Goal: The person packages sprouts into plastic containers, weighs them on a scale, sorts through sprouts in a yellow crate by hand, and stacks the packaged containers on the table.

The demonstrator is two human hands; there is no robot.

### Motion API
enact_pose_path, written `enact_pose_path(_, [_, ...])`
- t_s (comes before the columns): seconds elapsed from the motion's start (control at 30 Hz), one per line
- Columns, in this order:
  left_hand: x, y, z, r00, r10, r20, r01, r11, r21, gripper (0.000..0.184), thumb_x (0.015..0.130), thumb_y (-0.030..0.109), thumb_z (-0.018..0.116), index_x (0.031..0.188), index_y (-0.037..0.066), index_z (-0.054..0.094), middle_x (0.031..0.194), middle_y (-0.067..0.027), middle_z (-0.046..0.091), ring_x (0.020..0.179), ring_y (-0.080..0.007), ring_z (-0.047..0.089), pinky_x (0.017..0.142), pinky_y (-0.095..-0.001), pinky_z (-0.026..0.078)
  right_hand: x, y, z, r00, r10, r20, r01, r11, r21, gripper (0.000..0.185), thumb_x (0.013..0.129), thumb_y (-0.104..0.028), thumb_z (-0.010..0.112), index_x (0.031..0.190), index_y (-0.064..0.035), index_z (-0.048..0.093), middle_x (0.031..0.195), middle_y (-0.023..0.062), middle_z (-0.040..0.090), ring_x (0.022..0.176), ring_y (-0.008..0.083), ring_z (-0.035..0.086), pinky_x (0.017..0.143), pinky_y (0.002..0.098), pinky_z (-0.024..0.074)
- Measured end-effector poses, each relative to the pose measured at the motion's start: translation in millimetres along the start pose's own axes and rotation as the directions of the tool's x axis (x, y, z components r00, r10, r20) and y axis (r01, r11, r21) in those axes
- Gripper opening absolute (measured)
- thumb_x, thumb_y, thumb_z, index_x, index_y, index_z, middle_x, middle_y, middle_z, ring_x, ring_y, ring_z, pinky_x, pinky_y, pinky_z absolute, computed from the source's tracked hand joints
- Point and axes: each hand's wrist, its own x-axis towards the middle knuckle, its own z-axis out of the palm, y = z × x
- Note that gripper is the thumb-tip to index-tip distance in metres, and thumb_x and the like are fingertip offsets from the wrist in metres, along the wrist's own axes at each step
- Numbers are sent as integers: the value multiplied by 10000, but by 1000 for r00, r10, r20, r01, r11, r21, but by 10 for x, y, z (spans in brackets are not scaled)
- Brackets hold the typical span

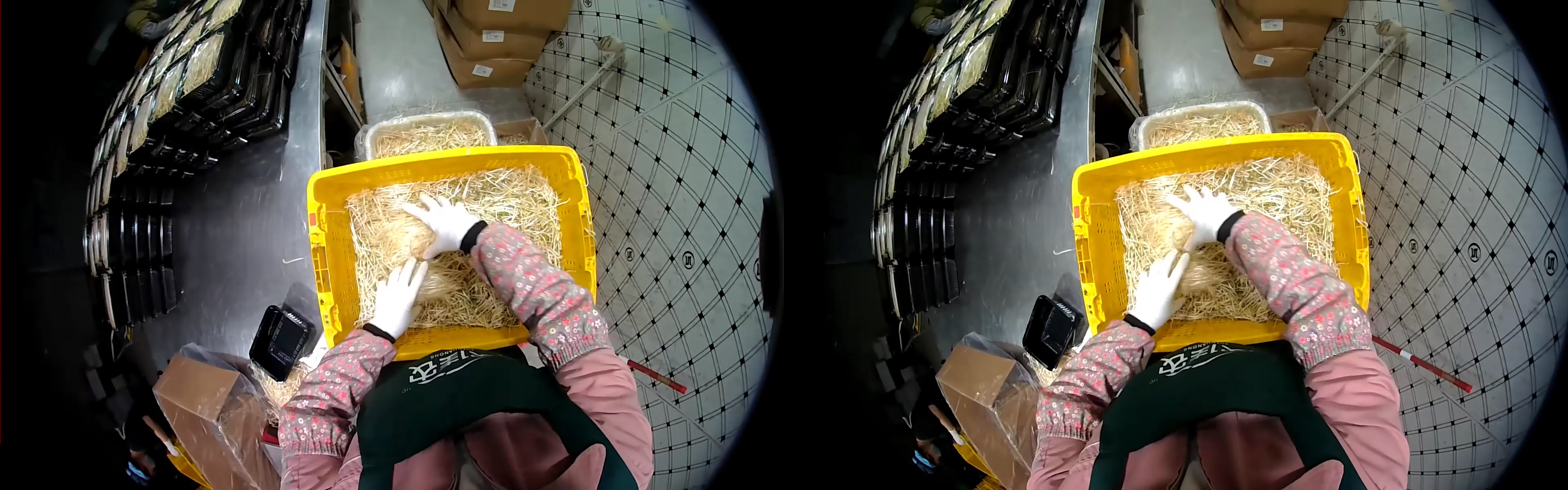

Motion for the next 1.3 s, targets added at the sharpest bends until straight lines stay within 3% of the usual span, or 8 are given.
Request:
enact_pose_path(0.1, [-149,-76,48,997,-47,59,49,998,-32,1133,601,202,883,1552,126,273,1581,-225,251,1425,-438,290,1116,-534,316,-330,124,138,914,1,-405,31,997,72,1240,590,-502,889,1584,-207,209,1585,286,212,1423,508,269,1084,647,312])
enact_pose_path(0.23, [183,-180,141,988,-114,102,100,986,134,1211,558,283,916,1553,92,253,1605,-236,197,1474,-468,180,1149,-621,219,-702,-334,531,995,-71,-76,60,990,-131,1342,545,-497,919,1597,-204,138,1615,267,133,1461,526,155,1095,745,204])
enact_pose_path(0.33, [587,-429,80,984,-163,77,157,984,85,1345,521,351,940,1579,78,155,1627,-241,116,1486,-486,122,1150,-674,173,-511,-182,664,960,-109,-260,49,972,-228,1378,536,-495,933,1598,-181,115,1620,257,121,1469,525,121,1090,777,164])
enact_pose_path(0.5, [1204,-1001,48,973,-172,156,205,951,-231,1434,534,284,939,1598,150,-13,1610,-216,192,1433,-453,286,1097,-555,394,14,336,283,997,46,-67,-47,999,-13,1418,553,-443,945,1595,-111,41,1590,286,203,1365,431,414,1086,519,401])
enact_pose_path(0.67, [1236,-915,206,924,-352,149,379,895,-236,975,705,320,824,1504,90,314,1288,-257,562,1173,-415,570,981,-457,487,99,427,331,989,32,-141,-28,999,29,857,760,-26,633,1530,6,258,1043,200,667,854,324,695,671,401,560])
enact_pose_path(0.9, [709,-783,-279,967,-240,83,253,943,-214,465,832,397,688,1148,74,578,1050,-229,668,1004,-413,641,868,-455,518,-233,644,-283,991,108,80,-119,982,145,162,875,-127,561,1002,-56,631,957,163,710,883,343,690,784,416,559])
enact_pose_path(1.03, [412,-715,-550,992,-65,-104,45,983,-180,420,858,224,667,1252,120,565,1007,-156,648,909,-347,662,750,-451,536,-172,1067,-296,935,-23,-353,131,950,284,294,938,-293,529,1058,-45,631,998,172,686,924,351,657,835,408,530])
enact_pose_path(1.3, [667,-279,-68,999,0,-44,6,990,141,909,674,-11,682,1513,156,378,1463,-164,435,1292,-367,454,1006,-497,410,242,598,-24,991,130,11,-130,978,161,552,776,-169,687,1294,-37,552,1208,245,640,1155,369,615,985,428,492])
